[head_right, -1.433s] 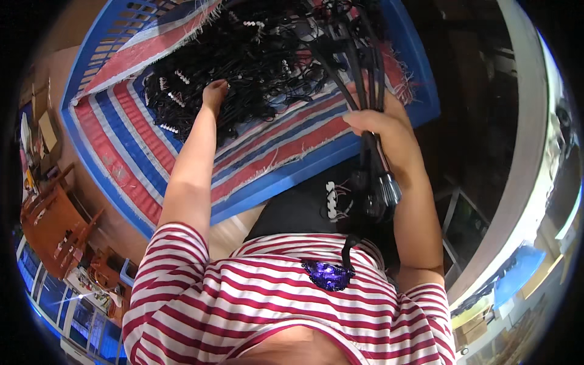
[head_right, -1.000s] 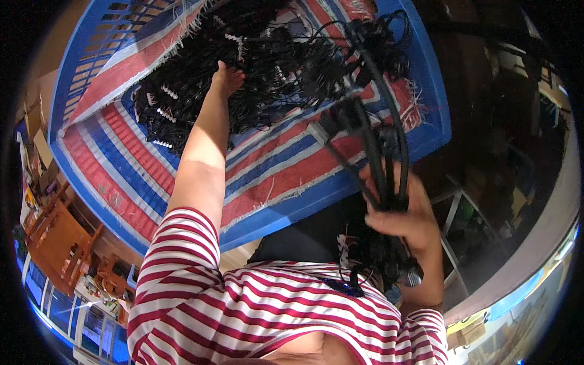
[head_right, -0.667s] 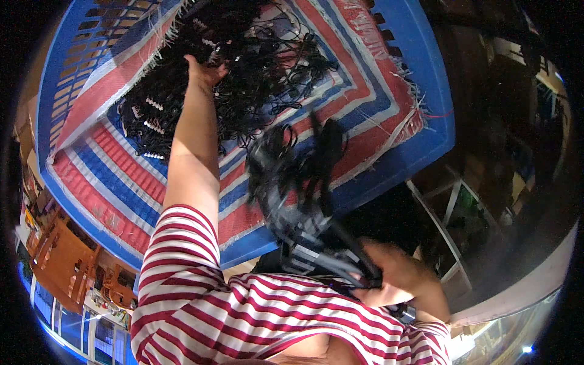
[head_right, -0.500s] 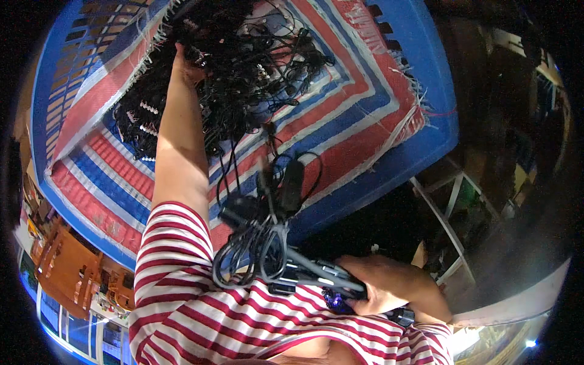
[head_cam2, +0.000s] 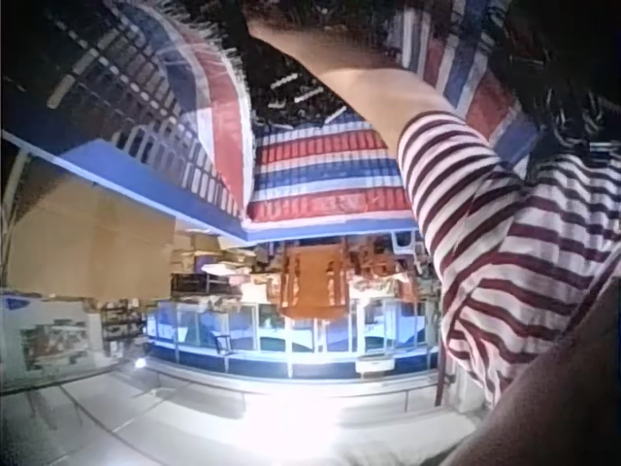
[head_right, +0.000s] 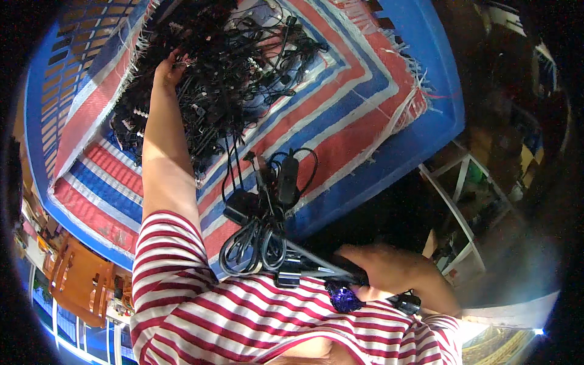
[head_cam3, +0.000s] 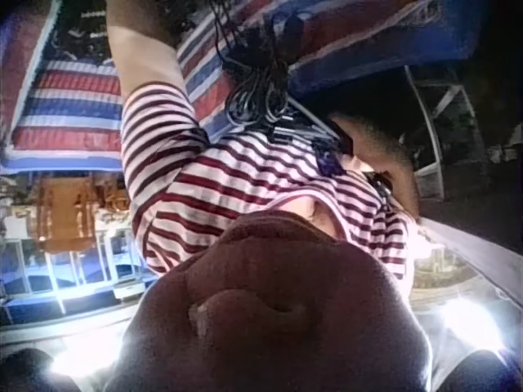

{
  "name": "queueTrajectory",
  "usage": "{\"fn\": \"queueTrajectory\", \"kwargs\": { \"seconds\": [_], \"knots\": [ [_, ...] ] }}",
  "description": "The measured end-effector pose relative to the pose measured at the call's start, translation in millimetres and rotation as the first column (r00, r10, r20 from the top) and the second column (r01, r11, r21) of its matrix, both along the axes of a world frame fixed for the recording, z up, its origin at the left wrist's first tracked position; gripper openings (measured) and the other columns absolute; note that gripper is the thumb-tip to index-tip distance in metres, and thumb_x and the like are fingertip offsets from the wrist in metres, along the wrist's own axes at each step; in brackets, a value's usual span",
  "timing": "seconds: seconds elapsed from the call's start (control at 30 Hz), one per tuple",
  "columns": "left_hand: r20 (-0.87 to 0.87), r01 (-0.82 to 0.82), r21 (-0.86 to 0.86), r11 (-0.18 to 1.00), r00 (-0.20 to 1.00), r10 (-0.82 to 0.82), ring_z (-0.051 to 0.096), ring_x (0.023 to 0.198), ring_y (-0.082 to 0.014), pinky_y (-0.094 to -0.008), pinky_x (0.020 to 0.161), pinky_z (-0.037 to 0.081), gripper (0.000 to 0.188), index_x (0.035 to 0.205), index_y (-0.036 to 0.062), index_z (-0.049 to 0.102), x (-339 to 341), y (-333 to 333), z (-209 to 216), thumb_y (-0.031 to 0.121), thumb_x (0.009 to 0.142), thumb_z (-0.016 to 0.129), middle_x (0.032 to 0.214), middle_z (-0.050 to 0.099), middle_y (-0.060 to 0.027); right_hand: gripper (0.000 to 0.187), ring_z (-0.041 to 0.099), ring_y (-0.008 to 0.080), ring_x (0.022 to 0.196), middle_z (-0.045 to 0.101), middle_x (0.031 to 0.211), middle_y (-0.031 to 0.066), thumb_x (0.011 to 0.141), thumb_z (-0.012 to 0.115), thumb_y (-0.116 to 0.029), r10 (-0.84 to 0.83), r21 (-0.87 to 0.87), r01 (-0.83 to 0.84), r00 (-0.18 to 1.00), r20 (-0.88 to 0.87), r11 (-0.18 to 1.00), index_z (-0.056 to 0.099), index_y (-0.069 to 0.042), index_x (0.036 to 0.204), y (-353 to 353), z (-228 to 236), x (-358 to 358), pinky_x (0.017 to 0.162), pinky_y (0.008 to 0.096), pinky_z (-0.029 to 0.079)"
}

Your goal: The person assembles small electronic devices by hand. They pick up black cables and components from a basket, apply adhesive from a tube to a circular part, and attach a small white piece. The person then connects the cable to the assembled unit and places it on the table.

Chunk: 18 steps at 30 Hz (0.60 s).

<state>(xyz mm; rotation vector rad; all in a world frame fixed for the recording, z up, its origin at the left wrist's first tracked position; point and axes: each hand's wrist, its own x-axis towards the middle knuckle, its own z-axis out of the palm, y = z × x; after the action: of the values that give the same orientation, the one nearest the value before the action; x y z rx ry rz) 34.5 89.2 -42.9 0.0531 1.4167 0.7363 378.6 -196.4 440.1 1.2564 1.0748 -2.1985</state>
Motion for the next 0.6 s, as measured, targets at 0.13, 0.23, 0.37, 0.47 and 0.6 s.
{"fn": "queueTrajectory", "kwargs": {
  "seconds": [0.13, 0.23, 0.37, 0.47, 0.6],
  "knots": [
    [-0.091, 0.185, 0.179, 0.966, 0.981, -0.171, 0.056, 0.084, -0.0322, -0.0471, 0.073, 0.052, 0.02, 0.106, -0.0052, 0.046, -0.9, -22.5, 47.3, 0.007, 0.091, 0.043, 0.105, 0.052, -0.0153, 0.065, 0.054, 0.0365, 0.092, 0.056, 0.098, 0.0211, 0.061, 0.068, -0.028, -0.019, 0.01, 0.019, 0.999, 0.031, 1.0, 0.045, -0.007, 0.118, -13.4, -0.9, 1.0, 0.08, 0.0415, 0.044],
    [-0.187, 0.318, 0.304, 0.898, 0.944, -0.271, 0.057, 0.082, -0.0308, -0.0447, 0.074, 0.053, 0.019, 0.104, -0.0068, 0.049, -2.3, -45.2, 80.8, 0.006, 0.09, 0.043, 0.103, 0.053, -0.0146, 0.067, 0.053, 0.0364, 0.092, 0.055, 0.099, 0.022, 0.059, 0.067, -0.03, -0.038, -0.043, 0.039, 0.999, 0.025, 0.998, 0.046, -0.006, 0.118, -11.4, 0.4, 1.8, 0.082, 0.0403, 0.043],
    [-0.093, 0.182, 0.304, 0.935, 0.983, -0.161, 0.059, 0.079, -0.0227, -0.0359, 0.073, 0.053, 0.02, 0.1, -0.0026, 0.056, 8.3, -79.2, 127.5, 0.013, 0.087, 0.054, 0.092, 0.056, -0.0098, 0.063, 0.053, 0.0373, 0.089, 0.056, 0.097, 0.0224, 0.057, 0.067, -0.026, -0.034, 0.19, 0.014, 0.994, 0.107, 0.982, 0.049, -0.005, 0.114, -37.6, 10.4, 3.8, 0.081, 0.04, 0.044],
    [-0.32, 0.377, 0.425, 0.823, 0.913, -0.253, 0.058, 0.075, -0.0186, -0.032, 0.069, 0.052, 0.02, 0.098, -0.0016, 0.057, 5.2, -107.4, 152.3, 0.015, 0.087, 0.055, 0.091, 0.057, -0.0079, 0.059, 0.054, 0.0376, 0.086, 0.056, 0.095, 0.0212, 0.055, 0.068, -0.024, -0.022, 0.228, -0.005, 0.993, 0.117, 0.974, 0.051, -0.004, 0.108, -49.5, 19.0, 12.1, 0.079, 0.0401, 0.044],
    [-0.126, 0.109, 0.345, 0.932, 0.99, -0.069, 0.058, 0.073, -0.0161, -0.0312, 0.067, 0.052, 0.017, 0.095, -0.0008, 0.058, 5.3, -153.3, 183.6, 0.014, 0.088, 0.053, 0.088, 0.058, -0.0067, 0.068, 0.057, 0.0361, 0.09, 0.058, 0.094, 0.021, 0.056, 0.068, -0.027, 0.086, 0.088, -0.098, 0.988, 0.129, 0.991, 0.046, -0.003, 0.116, -66.4, 37.1, 28.1, 0.082, 0.0386, 0.044]
  ]
}}
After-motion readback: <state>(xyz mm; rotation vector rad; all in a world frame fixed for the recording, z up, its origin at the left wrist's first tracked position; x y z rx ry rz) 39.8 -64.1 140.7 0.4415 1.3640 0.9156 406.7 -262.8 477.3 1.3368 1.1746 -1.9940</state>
